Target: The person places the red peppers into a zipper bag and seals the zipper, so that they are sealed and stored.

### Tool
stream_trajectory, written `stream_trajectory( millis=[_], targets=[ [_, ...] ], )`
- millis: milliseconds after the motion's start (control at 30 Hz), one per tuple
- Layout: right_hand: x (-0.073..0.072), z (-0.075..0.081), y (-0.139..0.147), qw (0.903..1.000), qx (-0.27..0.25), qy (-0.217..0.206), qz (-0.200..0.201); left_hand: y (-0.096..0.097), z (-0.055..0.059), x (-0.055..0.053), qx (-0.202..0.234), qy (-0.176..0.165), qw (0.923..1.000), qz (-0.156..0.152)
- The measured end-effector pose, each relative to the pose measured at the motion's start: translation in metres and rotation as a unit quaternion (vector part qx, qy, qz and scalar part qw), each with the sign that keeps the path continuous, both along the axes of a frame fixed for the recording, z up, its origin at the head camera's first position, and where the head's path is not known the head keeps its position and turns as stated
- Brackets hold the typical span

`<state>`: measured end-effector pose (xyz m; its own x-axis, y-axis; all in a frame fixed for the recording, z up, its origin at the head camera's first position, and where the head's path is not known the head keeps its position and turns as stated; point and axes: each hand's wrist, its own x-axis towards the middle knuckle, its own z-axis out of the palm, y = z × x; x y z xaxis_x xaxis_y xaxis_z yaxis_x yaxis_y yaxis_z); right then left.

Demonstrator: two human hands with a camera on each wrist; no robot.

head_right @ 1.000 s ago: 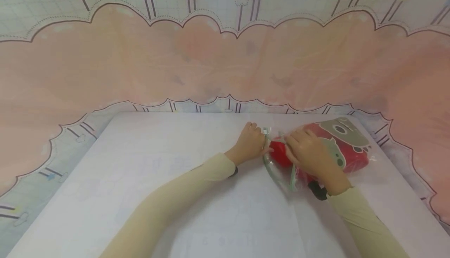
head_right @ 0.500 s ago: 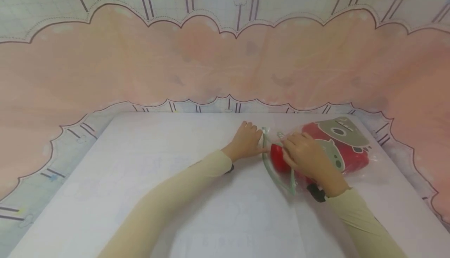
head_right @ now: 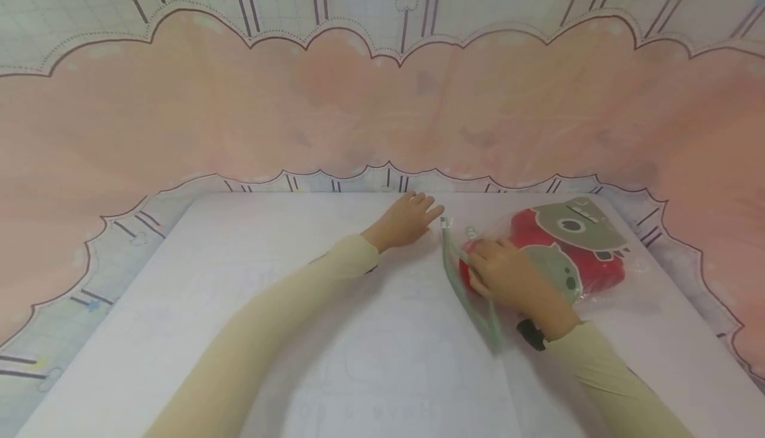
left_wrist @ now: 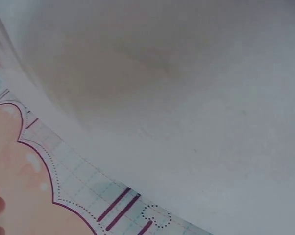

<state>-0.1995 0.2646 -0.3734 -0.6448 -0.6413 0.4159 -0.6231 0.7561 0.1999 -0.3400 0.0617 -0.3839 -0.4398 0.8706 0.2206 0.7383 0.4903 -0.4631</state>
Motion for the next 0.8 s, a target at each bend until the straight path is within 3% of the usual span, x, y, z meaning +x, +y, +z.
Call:
stream_trajectory(
  millis=[233,533,800],
  targets=[
    [0.001,-0.011,-0.007,0.9957,0.046,-0.078,-0.019,0.005,-0.002,-0.01,-0.05,0.007,0.9947,-0.089],
    [0.001,-0.018,-0.014,0.9944,0.092,-0.016,0.05,0.003,-0.009,-0.016,-0.064,0.029,0.9894,-0.127],
    [0.003,-0.019,-0.013,0.9889,0.137,-0.018,0.054,0.0,-0.008,-0.018,-0.053,0.043,0.9854,-0.156]
  ],
)
